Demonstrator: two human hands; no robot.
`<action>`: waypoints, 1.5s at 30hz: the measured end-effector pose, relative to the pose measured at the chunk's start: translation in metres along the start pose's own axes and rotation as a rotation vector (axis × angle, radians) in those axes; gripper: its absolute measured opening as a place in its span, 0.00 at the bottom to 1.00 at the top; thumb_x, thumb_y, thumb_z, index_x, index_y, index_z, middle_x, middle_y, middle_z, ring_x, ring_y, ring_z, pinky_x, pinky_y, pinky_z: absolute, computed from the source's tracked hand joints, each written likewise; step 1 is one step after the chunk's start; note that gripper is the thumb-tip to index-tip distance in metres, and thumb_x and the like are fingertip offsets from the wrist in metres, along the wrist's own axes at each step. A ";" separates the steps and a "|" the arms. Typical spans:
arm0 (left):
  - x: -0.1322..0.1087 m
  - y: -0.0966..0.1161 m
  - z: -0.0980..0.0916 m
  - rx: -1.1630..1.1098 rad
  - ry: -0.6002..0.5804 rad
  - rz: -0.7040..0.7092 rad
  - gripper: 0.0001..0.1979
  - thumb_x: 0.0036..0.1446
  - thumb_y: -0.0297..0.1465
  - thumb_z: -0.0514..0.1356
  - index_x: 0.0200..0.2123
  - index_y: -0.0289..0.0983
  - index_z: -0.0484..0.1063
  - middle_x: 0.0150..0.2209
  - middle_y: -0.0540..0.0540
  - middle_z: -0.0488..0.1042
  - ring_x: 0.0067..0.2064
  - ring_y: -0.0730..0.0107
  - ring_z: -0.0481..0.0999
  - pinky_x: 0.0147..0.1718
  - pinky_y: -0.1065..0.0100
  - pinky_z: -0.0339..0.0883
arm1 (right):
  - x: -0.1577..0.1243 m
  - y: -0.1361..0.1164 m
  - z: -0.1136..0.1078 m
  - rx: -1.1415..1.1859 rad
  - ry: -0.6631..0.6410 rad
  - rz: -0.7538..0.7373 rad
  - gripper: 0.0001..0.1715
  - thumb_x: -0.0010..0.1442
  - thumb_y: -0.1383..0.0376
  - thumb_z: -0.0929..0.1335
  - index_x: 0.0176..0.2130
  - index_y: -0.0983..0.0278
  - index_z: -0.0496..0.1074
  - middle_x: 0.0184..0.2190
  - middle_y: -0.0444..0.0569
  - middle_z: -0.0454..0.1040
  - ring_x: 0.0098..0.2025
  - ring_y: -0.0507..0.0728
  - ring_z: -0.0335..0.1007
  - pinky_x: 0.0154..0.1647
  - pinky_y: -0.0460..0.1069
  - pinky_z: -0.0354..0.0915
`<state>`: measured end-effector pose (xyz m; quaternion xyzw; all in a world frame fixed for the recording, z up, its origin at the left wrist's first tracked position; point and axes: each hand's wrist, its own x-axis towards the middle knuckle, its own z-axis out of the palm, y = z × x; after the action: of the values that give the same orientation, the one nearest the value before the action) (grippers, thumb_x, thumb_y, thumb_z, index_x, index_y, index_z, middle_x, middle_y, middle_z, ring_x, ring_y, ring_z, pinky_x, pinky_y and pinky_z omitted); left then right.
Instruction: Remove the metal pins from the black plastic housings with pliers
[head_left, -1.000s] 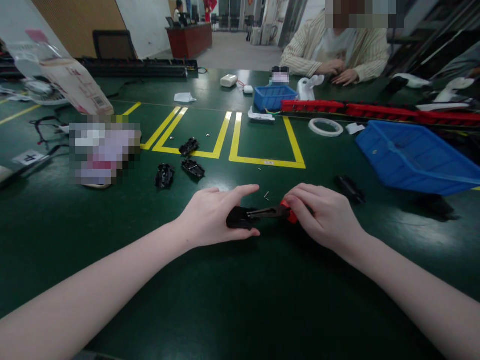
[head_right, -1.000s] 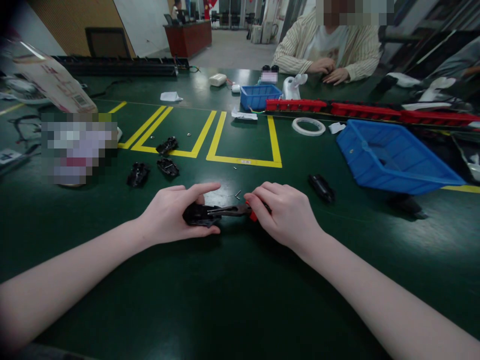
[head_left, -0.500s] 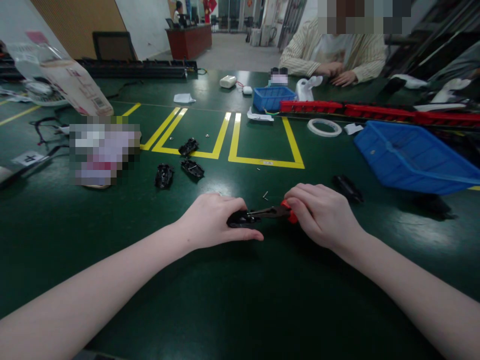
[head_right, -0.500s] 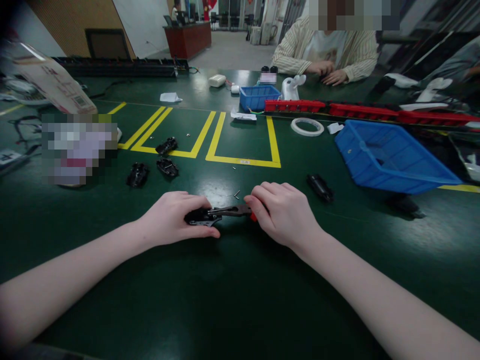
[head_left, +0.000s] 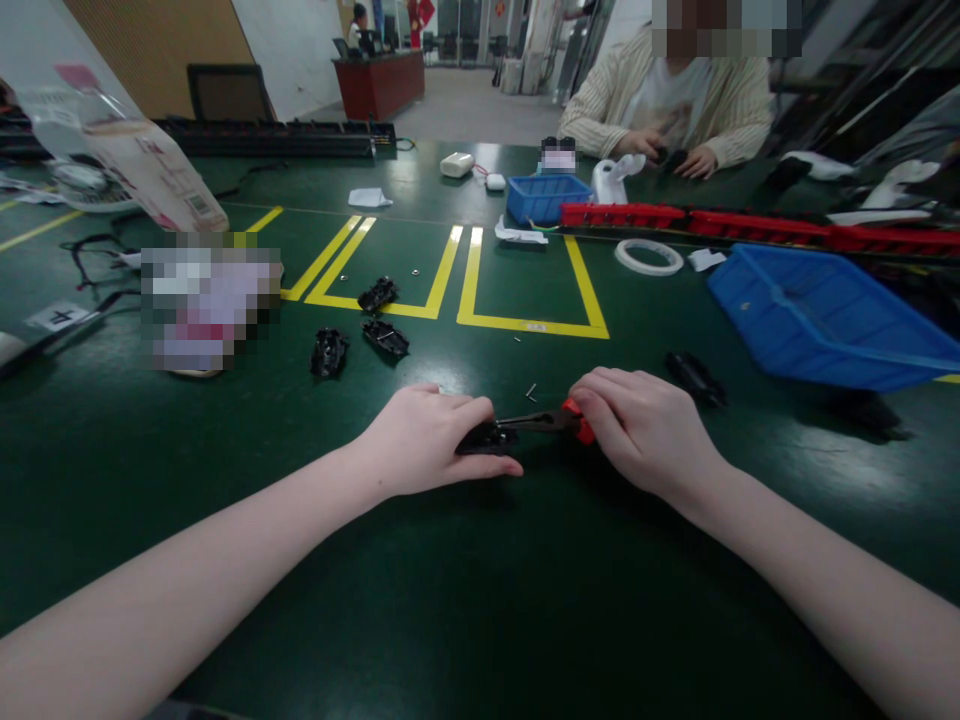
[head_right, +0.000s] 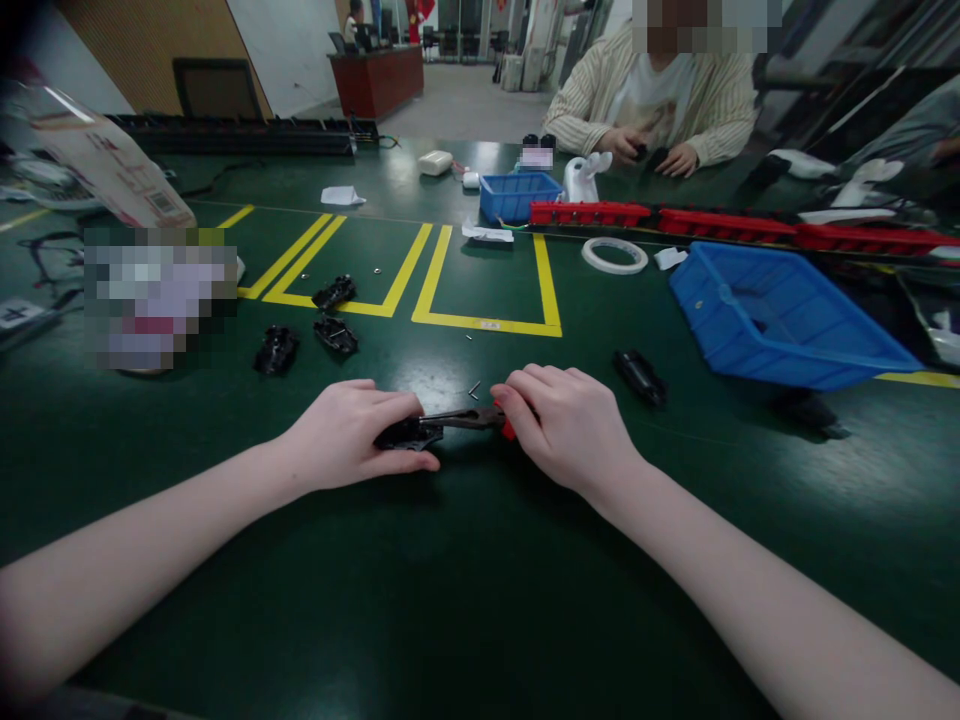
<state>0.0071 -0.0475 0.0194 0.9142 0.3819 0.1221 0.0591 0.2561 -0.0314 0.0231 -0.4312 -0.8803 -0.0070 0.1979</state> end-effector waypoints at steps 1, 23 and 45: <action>0.000 0.000 0.000 0.005 0.001 0.004 0.27 0.60 0.55 0.51 0.33 0.36 0.69 0.25 0.50 0.73 0.25 0.70 0.70 0.28 0.67 0.57 | 0.000 0.000 0.000 -0.005 -0.005 -0.002 0.24 0.69 0.59 0.54 0.30 0.64 0.70 0.27 0.48 0.74 0.28 0.54 0.67 0.30 0.50 0.57; 0.000 -0.002 -0.001 -0.040 0.048 -0.051 0.28 0.58 0.56 0.54 0.31 0.36 0.72 0.26 0.50 0.76 0.25 0.71 0.70 0.30 0.67 0.56 | -0.001 -0.001 0.000 0.110 0.007 0.056 0.25 0.69 0.59 0.55 0.32 0.64 0.73 0.32 0.49 0.76 0.32 0.54 0.70 0.32 0.49 0.61; 0.002 -0.001 -0.009 -0.518 -0.183 -0.143 0.24 0.57 0.52 0.59 0.37 0.35 0.74 0.26 0.51 0.72 0.26 0.73 0.68 0.26 0.72 0.54 | -0.002 -0.002 0.001 -0.011 0.030 -0.075 0.23 0.69 0.62 0.54 0.31 0.65 0.70 0.28 0.49 0.74 0.28 0.53 0.66 0.31 0.50 0.58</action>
<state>0.0056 -0.0450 0.0284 0.8466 0.3946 0.1283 0.3334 0.2555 -0.0345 0.0220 -0.3986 -0.8928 -0.0255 0.2082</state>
